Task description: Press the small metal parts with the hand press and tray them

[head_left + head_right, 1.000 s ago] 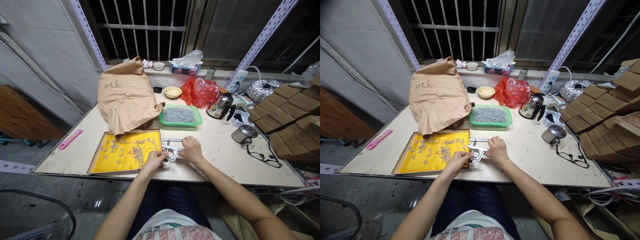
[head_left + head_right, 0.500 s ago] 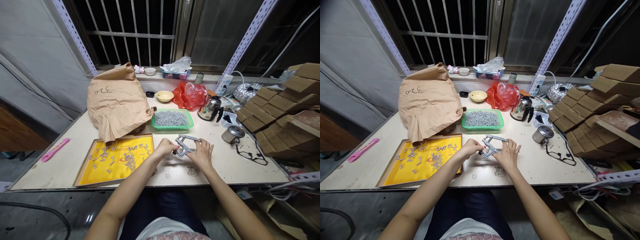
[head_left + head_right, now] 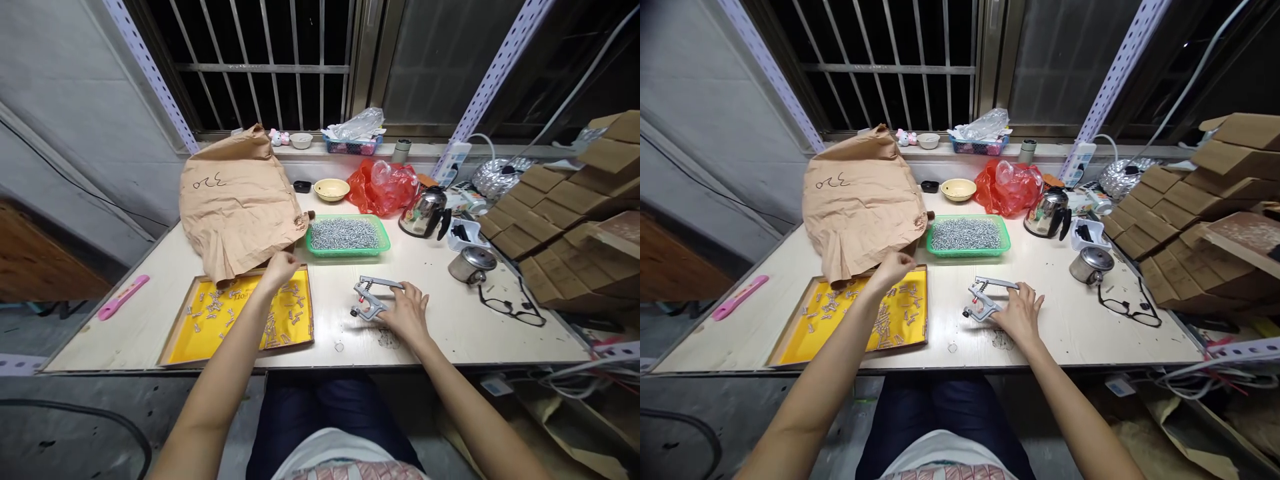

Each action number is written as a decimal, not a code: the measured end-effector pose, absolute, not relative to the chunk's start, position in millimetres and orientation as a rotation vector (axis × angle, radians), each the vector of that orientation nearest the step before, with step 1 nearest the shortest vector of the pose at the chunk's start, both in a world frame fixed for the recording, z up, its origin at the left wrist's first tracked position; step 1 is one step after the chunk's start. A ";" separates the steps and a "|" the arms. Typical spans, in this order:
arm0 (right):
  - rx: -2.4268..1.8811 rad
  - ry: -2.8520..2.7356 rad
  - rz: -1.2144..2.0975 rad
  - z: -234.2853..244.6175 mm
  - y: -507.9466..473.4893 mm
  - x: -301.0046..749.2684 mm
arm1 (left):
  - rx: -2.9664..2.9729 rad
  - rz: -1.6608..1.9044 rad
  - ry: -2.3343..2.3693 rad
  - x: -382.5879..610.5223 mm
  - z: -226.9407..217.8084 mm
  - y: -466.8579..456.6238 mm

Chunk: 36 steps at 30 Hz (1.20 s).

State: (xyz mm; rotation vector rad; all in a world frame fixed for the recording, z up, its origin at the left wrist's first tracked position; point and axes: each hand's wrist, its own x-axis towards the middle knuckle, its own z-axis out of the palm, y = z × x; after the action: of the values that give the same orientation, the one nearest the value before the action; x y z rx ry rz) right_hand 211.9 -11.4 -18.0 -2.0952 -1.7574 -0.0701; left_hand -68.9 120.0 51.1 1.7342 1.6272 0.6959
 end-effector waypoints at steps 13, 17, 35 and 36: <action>-1.949 -1.941 -0.075 -5.7 -3.0 187.2 | 1.448 0.696 1.613 -76.8 22.6 48.8; -1.891 -1.993 -0.164 6.7 -0.3 179.3 | 1.018 0.832 1.227 -44.4 26.1 17.1; -1.833 -2.086 -0.250 16.4 -2.4 166.7 | 1.106 0.837 1.269 -15.2 19.9 -7.8; -1.835 -2.085 -0.252 15.8 -2.7 166.5 | 1.147 0.823 1.285 -15.7 19.4 -7.9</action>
State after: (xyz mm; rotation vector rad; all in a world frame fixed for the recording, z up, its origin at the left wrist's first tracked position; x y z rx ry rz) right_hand 166.5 -2.7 15.8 -1.8346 -2.0852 -0.2515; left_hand -15.7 -7.9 19.4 1.1467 1.2848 0.8228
